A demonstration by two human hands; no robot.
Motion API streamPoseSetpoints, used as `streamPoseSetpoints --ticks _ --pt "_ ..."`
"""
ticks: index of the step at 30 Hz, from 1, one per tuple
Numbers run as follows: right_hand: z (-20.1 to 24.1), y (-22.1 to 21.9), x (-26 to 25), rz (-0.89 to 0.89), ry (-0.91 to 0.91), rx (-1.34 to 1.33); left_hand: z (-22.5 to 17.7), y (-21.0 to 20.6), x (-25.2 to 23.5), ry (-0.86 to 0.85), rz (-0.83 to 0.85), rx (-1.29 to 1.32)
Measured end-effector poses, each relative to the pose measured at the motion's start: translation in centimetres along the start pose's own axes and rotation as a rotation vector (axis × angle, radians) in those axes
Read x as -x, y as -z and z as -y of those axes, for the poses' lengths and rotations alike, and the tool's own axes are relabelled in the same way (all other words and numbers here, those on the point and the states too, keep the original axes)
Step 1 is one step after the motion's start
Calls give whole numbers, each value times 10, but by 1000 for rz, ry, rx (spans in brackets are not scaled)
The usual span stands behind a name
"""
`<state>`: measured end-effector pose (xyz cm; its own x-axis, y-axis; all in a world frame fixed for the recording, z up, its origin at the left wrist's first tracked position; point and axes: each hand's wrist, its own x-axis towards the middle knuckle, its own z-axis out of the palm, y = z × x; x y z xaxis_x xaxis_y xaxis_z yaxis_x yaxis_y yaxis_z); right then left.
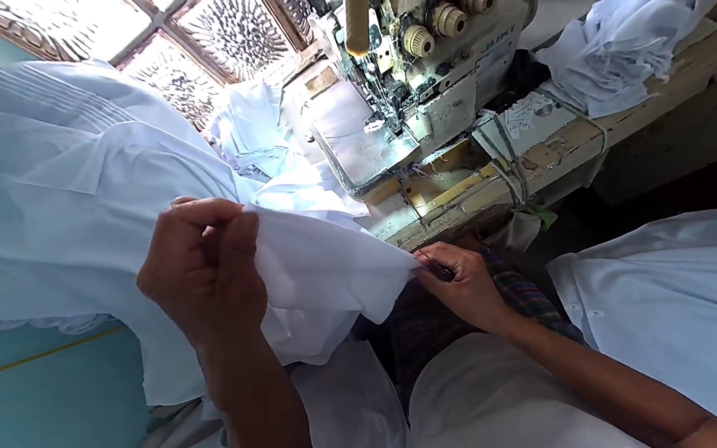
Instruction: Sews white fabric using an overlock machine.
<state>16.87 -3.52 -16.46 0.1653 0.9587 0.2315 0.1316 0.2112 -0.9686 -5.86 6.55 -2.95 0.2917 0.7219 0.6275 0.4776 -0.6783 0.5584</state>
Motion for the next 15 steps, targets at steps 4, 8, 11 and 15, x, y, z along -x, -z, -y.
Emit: streamPoseSetpoints --ticks 4,8,11,15 --pt "-3 -1 -12 -6 -53 -18 0 2 -2 -13 -13 27" --pt "2 -3 -22 -40 -70 -85 4 12 -3 -15 -39 45" --pt "5 -3 -26 -65 -47 -75 10 12 -5 6 -52 39" --pt "5 -1 -27 -99 -6 -3 21 4 -8 6 -52 30"
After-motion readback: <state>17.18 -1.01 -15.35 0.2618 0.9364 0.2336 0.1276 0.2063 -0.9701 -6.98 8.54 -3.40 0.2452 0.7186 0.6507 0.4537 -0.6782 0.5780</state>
